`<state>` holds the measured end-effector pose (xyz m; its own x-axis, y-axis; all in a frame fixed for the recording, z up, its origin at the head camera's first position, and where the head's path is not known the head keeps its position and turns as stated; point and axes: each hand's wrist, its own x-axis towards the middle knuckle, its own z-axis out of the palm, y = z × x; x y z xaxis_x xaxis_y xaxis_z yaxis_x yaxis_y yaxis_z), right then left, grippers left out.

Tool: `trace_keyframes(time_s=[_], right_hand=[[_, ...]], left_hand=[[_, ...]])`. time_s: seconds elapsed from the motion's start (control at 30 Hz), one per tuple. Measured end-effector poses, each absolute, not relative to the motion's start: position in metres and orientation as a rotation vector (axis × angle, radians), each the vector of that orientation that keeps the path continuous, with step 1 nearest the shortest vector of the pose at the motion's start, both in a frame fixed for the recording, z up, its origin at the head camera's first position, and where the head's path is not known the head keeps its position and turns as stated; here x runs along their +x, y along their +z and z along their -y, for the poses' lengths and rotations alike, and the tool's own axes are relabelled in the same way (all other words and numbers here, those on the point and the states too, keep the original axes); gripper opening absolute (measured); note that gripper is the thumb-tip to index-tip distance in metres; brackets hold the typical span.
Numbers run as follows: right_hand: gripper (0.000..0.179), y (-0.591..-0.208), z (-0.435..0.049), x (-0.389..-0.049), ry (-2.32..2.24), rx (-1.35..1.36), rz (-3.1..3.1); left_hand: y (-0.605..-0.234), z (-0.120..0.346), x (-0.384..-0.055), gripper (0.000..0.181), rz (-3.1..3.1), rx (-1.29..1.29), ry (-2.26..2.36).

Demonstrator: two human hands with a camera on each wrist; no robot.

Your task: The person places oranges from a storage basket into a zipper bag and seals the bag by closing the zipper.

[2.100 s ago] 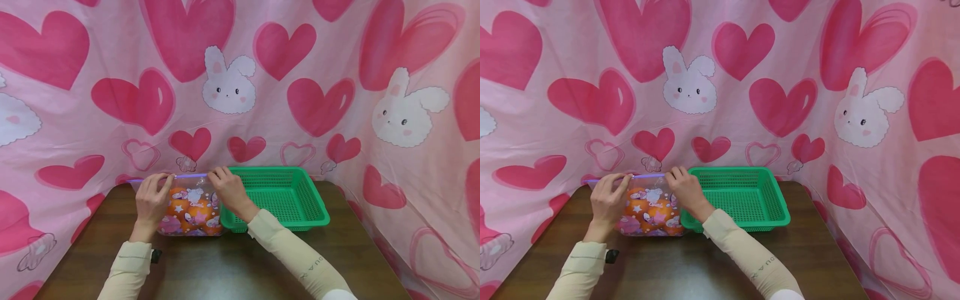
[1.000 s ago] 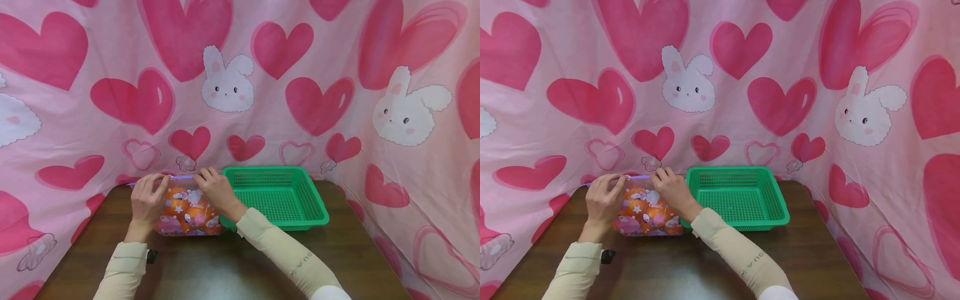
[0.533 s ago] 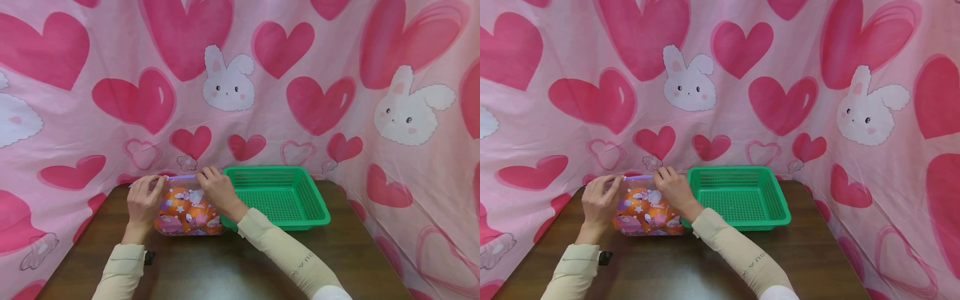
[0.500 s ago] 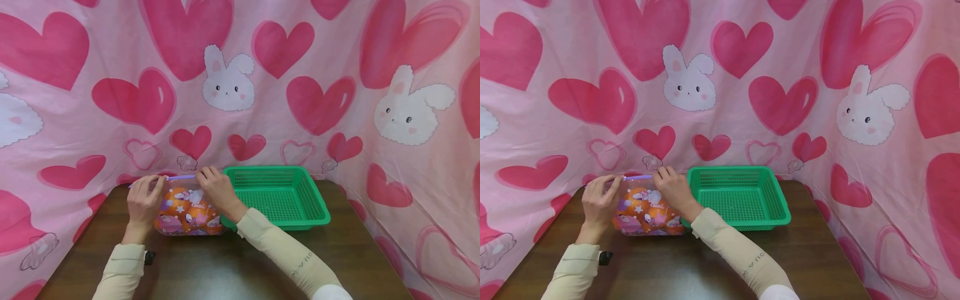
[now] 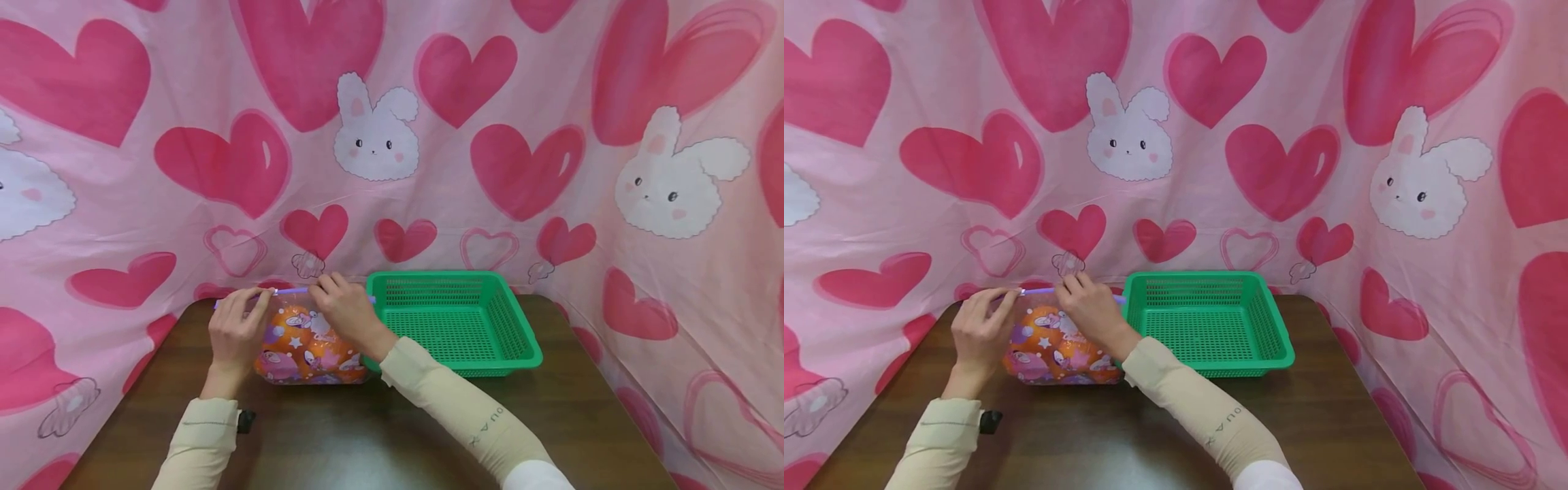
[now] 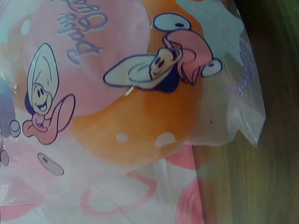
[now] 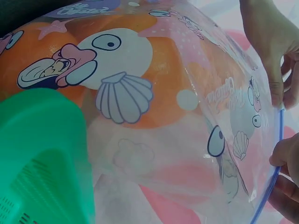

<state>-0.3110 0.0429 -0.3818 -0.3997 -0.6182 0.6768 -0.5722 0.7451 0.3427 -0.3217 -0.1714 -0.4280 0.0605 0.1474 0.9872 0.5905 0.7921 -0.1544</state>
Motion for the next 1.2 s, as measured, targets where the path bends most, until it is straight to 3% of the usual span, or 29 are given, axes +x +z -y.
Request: trace_keyframes(time_s=[0.7, 1.2], right_hand=[[0.019, -0.381, -0.047, -0.312, -0.072, 0.876, 2.095], [0.026, -0.378, -0.029, -0.310, -0.058, 0.873, 2.123]], left_hand=[[-0.428, 0.190, -0.324, 0.016, 1.484, -0.549, -0.331], [-0.427, 0.192, -0.318, 0.017, 1.473, -0.572, -0.384]])
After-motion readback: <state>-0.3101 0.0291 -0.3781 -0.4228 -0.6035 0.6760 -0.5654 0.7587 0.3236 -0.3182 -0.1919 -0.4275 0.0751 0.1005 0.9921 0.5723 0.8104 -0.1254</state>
